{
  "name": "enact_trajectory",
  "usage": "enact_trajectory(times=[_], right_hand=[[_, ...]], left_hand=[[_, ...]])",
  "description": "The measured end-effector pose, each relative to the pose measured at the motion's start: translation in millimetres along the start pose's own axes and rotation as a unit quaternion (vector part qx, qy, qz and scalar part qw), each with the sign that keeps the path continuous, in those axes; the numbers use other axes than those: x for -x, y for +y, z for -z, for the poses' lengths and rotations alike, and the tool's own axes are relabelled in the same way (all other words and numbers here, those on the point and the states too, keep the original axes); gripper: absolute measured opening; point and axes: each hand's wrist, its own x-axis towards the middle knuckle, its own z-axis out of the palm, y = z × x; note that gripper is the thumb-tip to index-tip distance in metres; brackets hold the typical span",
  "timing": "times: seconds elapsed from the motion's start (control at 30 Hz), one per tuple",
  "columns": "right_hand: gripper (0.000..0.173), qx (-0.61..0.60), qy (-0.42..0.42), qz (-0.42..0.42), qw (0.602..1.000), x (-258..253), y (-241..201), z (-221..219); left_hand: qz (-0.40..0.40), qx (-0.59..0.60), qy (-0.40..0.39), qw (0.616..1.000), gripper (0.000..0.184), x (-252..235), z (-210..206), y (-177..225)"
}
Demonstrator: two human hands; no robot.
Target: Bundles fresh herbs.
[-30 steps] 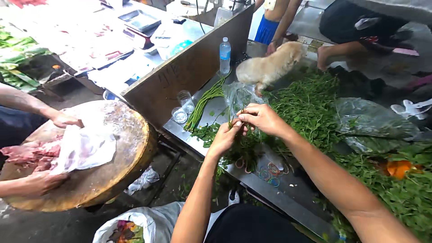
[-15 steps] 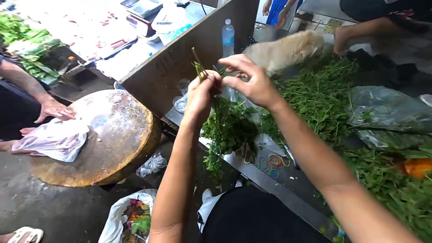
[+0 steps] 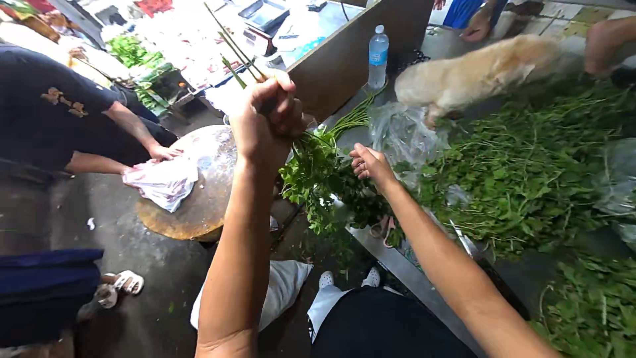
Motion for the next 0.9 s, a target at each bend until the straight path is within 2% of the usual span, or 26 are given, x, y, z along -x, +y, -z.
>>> enact_trajectory(times=[0.07, 0.13, 0.2, 0.27, 0.33, 0.4, 0.5, 0.57, 0.67, 0.8, 0.9], right_hand=[[0.057, 0.027, -0.022, -0.005, 0.999, -3.0, -15.6, -19.5], [0.041, 0.047, -0.075, -0.037, 0.995, -4.7, -27.5, -33.2], [0.028, 0.027, -0.088, -0.036, 0.995, -2.7, -18.2, -40.2], [0.025, -0.036, -0.103, -0.048, 0.993, 0.5, -17.7, -37.9], [0.034, -0.073, -0.154, -0.039, 0.985, 3.8, -23.9, -39.0], [0.045, 0.021, -0.213, 0.064, 0.975, 8.7, -25.3, -47.7], [0.023, 0.218, -0.189, 0.263, 0.921, 6.9, -6.0, -51.8], [0.020, 0.257, -0.153, 0.317, 0.900, -1.1, 0.3, -24.3], [0.026, 0.260, -0.073, 0.265, 0.926, -0.8, 3.1, 42.9], [0.026, 0.271, 0.020, 0.207, 0.940, 21.2, 10.2, 120.6], [0.029, 0.290, 0.082, 0.167, 0.939, 41.3, 17.5, 163.6]], left_hand=[[-0.008, 0.006, -0.032, 0.999, 0.041, 8.1, 3.1, 1.4], [-0.016, -0.005, -0.054, 0.998, 0.037, 17.5, 5.0, 5.1], [-0.028, -0.032, -0.052, 0.998, 0.036, 28.5, 9.5, 15.7], [-0.048, -0.039, -0.032, 0.998, 0.037, 37.7, 17.5, 30.0], [-0.061, -0.012, -0.011, 0.998, 0.040, 42.0, 19.5, 39.3], [-0.056, 0.007, -0.014, 0.998, 0.040, 38.9, 15.0, 41.2], [-0.045, -0.016, -0.028, 0.998, 0.042, 30.8, 6.8, 48.4], [-0.052, -0.055, -0.004, 0.997, 0.045, 30.8, 7.8, 67.5], [-0.069, -0.056, 0.006, 0.996, 0.049, 32.4, 40.8, 102.2], [-0.134, -0.087, -0.047, 0.986, 0.026, 16.6, 122.6, 118.9], [-0.199, -0.110, -0.044, 0.973, 0.025, -1.2, 124.5, 117.8]])
